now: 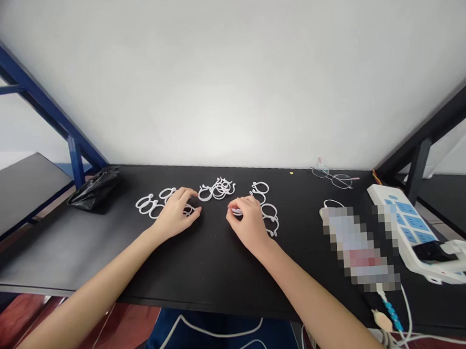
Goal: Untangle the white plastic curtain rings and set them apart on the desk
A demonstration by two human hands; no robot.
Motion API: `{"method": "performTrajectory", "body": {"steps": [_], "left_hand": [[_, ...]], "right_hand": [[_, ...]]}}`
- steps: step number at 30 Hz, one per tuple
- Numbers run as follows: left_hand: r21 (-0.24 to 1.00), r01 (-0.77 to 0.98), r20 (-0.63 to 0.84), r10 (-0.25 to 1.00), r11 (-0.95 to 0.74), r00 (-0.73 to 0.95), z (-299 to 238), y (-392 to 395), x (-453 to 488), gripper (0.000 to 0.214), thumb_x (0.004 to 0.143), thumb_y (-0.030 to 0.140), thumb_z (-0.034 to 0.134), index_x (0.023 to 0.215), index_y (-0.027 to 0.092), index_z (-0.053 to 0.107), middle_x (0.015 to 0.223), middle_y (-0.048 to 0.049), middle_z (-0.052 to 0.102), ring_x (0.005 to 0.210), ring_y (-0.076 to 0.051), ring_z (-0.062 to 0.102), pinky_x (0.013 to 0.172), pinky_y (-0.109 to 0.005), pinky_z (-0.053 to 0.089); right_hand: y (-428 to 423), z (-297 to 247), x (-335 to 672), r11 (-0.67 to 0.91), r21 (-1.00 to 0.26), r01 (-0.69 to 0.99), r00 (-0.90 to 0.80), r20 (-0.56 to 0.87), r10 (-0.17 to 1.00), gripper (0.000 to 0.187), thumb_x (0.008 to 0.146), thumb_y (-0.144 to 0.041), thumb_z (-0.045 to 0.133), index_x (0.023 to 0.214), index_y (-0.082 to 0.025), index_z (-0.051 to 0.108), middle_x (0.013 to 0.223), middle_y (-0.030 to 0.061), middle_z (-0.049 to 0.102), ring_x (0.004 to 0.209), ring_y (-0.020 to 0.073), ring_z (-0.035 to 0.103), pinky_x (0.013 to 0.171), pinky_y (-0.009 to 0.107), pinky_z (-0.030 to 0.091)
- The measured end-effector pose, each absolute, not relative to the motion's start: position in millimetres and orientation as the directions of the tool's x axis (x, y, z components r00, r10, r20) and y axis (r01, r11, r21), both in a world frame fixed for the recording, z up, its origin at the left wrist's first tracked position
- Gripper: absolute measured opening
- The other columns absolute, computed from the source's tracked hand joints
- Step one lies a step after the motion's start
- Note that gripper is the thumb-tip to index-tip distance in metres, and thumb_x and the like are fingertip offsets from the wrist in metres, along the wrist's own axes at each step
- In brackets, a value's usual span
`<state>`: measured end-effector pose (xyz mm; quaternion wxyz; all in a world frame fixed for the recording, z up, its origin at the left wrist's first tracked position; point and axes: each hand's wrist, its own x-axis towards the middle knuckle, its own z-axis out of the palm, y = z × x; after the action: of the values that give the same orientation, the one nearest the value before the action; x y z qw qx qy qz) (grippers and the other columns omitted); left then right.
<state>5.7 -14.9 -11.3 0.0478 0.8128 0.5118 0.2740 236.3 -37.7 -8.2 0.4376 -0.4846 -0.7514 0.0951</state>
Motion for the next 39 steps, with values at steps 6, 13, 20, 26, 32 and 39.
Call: {"method": "performTrajectory", "body": {"steps": [6,13,20,26,32,39], "left_hand": [[0.335,0.843,0.275,0.900,-0.420,0.339,-12,-7,10,0.046,0.091,0.046,0.050,0.124,0.014,0.054,0.116,-0.0145,0.065,0.111,-0.033,0.058,0.099,-0.050,0.043],[0.425,0.788,0.157,0.894,-0.445,0.420,-3,11,29,0.051,0.092,0.046,0.049,0.131,0.013,0.051,0.127,-0.0159,0.062,0.119,-0.031,0.058,0.100,-0.044,0.046],[0.527,0.690,0.246,0.866,-0.496,0.435,-4,6,37,0.040,0.092,0.040,0.053,0.124,0.016,0.054,0.126,-0.0138,0.061,0.120,-0.030,0.056,0.101,-0.046,0.046],[0.624,0.559,0.427,0.838,-0.546,0.341,0,-12,40,0.033,0.096,0.037,0.048,0.123,0.018,0.053,0.132,-0.0134,0.055,0.125,-0.026,0.051,0.107,-0.045,0.041],[0.929,0.115,0.303,0.903,-0.351,0.306,2,-28,63,0.042,0.100,0.042,0.039,0.135,0.018,0.044,0.134,-0.0126,0.055,0.118,-0.023,0.058,0.101,-0.039,0.047],[0.972,0.041,0.187,0.865,-0.232,0.466,3,-36,68,0.037,0.095,0.045,0.049,0.117,0.017,0.056,0.102,-0.0069,0.067,0.094,-0.021,0.065,0.078,-0.031,0.057]], "right_hand": [[-35,-2,241,0.503,-0.640,0.581,-0.010,0.613,0.790,0.007,0.085,-0.020,0.057,0.081,-0.022,0.062,0.080,0.0034,0.068,0.080,0.0216,0.062,0.076,0.037,0.049],[-32,-5,243,0.458,-0.745,0.484,0.097,0.567,0.818,0.010,0.089,-0.028,0.057,0.092,-0.022,0.064,0.090,0.0049,0.071,0.088,0.0221,0.067,0.085,0.040,0.051],[-29,-3,242,0.397,-0.891,0.220,0.111,0.427,0.897,0.014,0.089,-0.034,0.061,0.096,-0.021,0.061,0.094,0.0079,0.074,0.097,0.0248,0.071,0.089,0.042,0.054],[-33,-2,238,0.395,-0.882,0.256,0.051,0.420,0.906,0.014,0.084,-0.031,0.068,0.093,-0.021,0.069,0.095,0.0066,0.077,0.097,0.0252,0.071,0.095,0.043,0.053],[-44,-4,229,0.490,-0.851,0.190,-0.135,0.471,0.871,0.006,0.085,-0.026,0.066,0.088,-0.023,0.070,0.093,0.0033,0.076,0.093,0.0234,0.072,0.090,0.041,0.056],[-49,-4,224,0.561,-0.767,0.311,-0.223,0.516,0.827,0.014,0.087,-0.026,0.062,0.073,-0.024,0.063,0.081,0.0011,0.072,0.077,0.0198,0.069,0.074,0.035,0.056]]}}
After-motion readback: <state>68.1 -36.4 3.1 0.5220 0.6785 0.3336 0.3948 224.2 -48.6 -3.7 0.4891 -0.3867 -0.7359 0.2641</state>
